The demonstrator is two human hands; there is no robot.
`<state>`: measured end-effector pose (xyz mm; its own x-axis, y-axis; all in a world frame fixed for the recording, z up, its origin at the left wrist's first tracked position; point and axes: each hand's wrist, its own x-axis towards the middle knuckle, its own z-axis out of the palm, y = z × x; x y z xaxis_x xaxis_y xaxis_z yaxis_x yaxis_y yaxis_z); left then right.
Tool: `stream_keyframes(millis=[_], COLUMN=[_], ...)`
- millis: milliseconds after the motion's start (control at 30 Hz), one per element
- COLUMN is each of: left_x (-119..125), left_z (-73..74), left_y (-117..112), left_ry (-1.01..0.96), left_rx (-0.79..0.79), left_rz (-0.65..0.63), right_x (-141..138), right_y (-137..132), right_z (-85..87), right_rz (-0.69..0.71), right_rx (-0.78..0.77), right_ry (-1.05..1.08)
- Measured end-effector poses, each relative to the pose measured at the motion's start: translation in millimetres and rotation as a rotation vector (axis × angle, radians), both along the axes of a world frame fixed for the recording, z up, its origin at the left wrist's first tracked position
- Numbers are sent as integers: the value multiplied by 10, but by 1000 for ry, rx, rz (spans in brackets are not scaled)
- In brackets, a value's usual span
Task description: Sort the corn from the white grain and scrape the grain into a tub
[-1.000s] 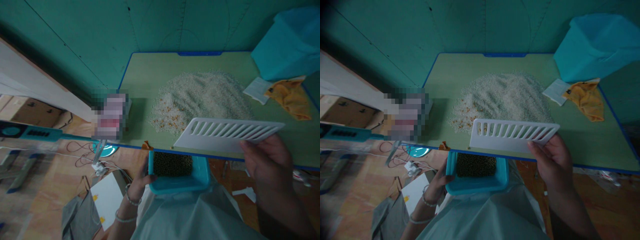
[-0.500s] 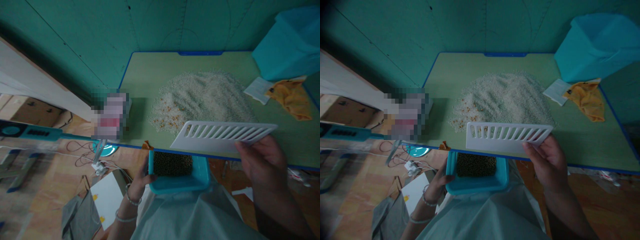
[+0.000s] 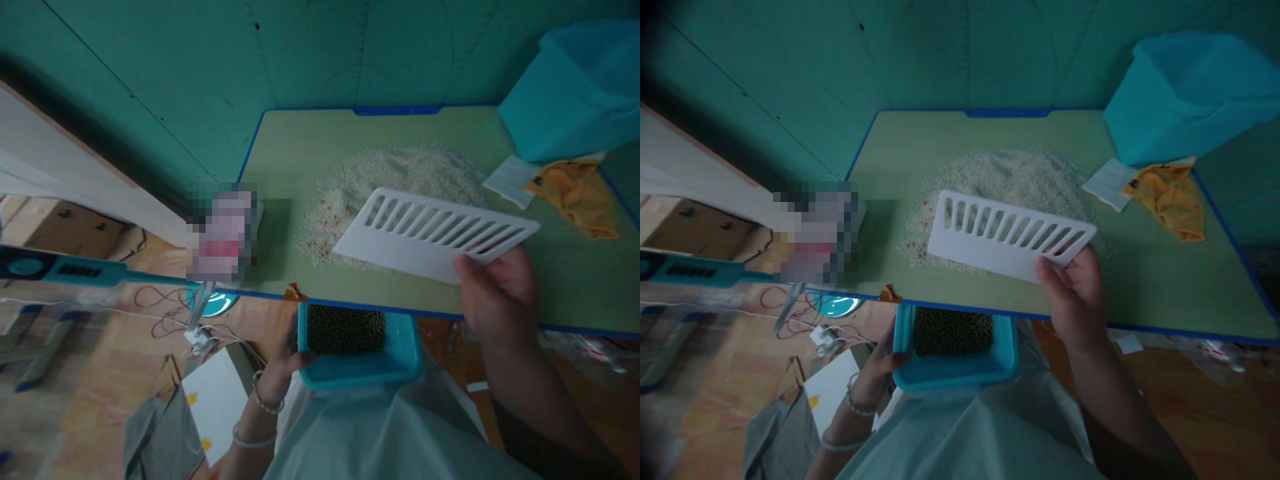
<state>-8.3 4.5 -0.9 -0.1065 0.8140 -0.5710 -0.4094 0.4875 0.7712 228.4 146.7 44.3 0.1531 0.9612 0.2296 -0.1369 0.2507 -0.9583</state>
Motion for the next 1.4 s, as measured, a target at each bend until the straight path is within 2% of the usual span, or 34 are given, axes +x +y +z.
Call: stream_keyframes(millis=[233, 433, 533, 600, 800, 1400], left_x=[-3, -3, -8, -13, -14, -6], left_z=[-21, 28, 13, -5, -21, -31], left_y=[25, 47, 28, 19, 40, -3], left_ry=[1, 43, 64, 54, 76, -5], left_rx=[0, 49, 16, -9, 87, -24], left_rz=[-29, -70, -51, -44, -82, 0], right_x=[236, 266, 245, 234, 226, 209], right_y=[60, 0, -5, -7, -54, -193], right_z=[79, 86, 101, 108, 105, 52], right_rz=[-143, -160, -171, -156, -119, -64], right_rx=[59, 20, 35, 22, -4, -103], right_ry=[59, 54, 65, 62, 35, -30])
